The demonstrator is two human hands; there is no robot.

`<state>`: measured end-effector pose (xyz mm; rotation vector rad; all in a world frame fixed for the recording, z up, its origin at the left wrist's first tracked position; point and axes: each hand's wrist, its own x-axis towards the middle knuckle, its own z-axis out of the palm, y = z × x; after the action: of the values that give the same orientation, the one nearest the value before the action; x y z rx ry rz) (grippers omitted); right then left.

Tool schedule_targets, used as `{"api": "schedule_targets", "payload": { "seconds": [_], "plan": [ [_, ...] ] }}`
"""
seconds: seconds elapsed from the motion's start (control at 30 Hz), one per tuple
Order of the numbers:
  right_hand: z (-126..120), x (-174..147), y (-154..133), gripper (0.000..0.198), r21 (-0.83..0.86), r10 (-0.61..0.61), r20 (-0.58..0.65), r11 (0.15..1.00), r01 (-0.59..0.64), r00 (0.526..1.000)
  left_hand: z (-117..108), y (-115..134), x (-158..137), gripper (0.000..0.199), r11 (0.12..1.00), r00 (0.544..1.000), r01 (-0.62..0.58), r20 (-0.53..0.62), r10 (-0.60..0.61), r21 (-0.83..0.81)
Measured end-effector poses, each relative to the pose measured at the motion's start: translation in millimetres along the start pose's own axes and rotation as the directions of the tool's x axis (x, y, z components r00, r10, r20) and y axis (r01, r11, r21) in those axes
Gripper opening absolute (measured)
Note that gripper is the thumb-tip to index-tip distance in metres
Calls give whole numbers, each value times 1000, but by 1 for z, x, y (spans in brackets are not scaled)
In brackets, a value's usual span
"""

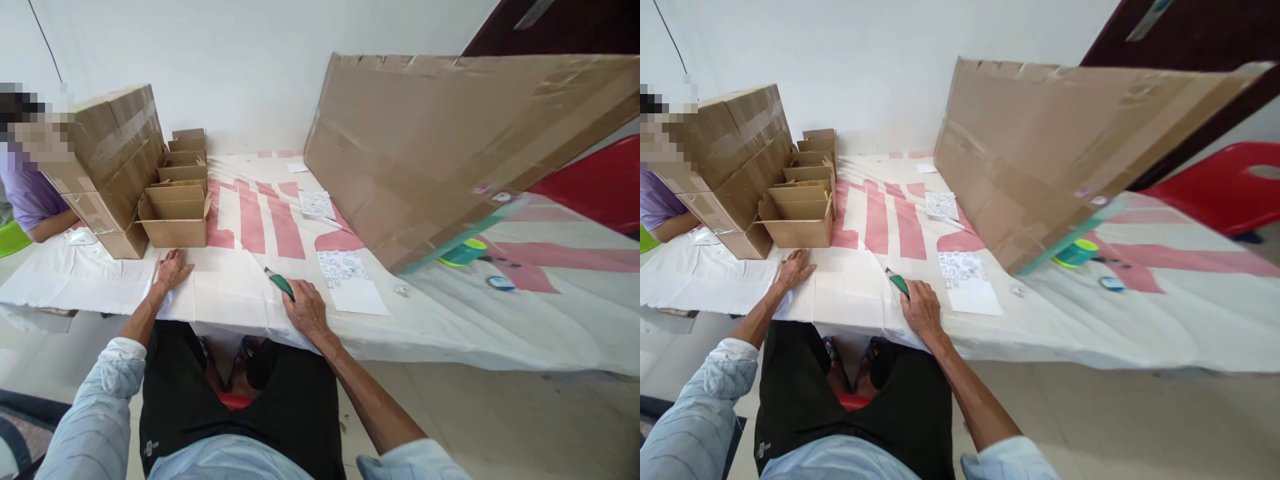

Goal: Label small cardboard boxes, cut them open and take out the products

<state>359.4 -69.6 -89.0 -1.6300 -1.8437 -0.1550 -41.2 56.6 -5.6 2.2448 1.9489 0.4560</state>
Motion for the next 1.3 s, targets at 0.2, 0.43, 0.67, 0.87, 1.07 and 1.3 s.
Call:
{"api": "schedule_targets", "payload": {
  "seconds": [0.2, 0.43, 0.67, 0.87, 1.07, 1.3],
  "plan": [
    [5, -5, 6, 29, -2, 1, -13, 1000, -1, 1000, 6, -15, -65, 56, 990, 1000, -20, 16, 18, 142],
    [7, -9, 9, 28, -17, -18, 0, 1000, 18, 1000, -7, -41, -123, 59, 967, 996, 94, -23, -92, 236],
    [9, -7, 9, 29, -38, -30, 3, 999, 30, 1000, -42, -74, -185, 57, 902, 940, 340, -110, -322, 267],
    [12, -4, 8, 31, -39, -17, 21, 999, 18, 1000, -78, -78, -187, 49, 813, 862, 506, -158, -481, 288],
    [11, -1, 5, 31, -14, -5, 15, 1000, 5, 1000, -68, -51, -175, 54, 893, 926, 377, -91, -366, 244],
    [7, 4, 0, 34, -4, 40, 48, 999, -39, 998, -88, -71, -178, 46, 797, 836, 548, -168, -521, 252]
  ]
}}
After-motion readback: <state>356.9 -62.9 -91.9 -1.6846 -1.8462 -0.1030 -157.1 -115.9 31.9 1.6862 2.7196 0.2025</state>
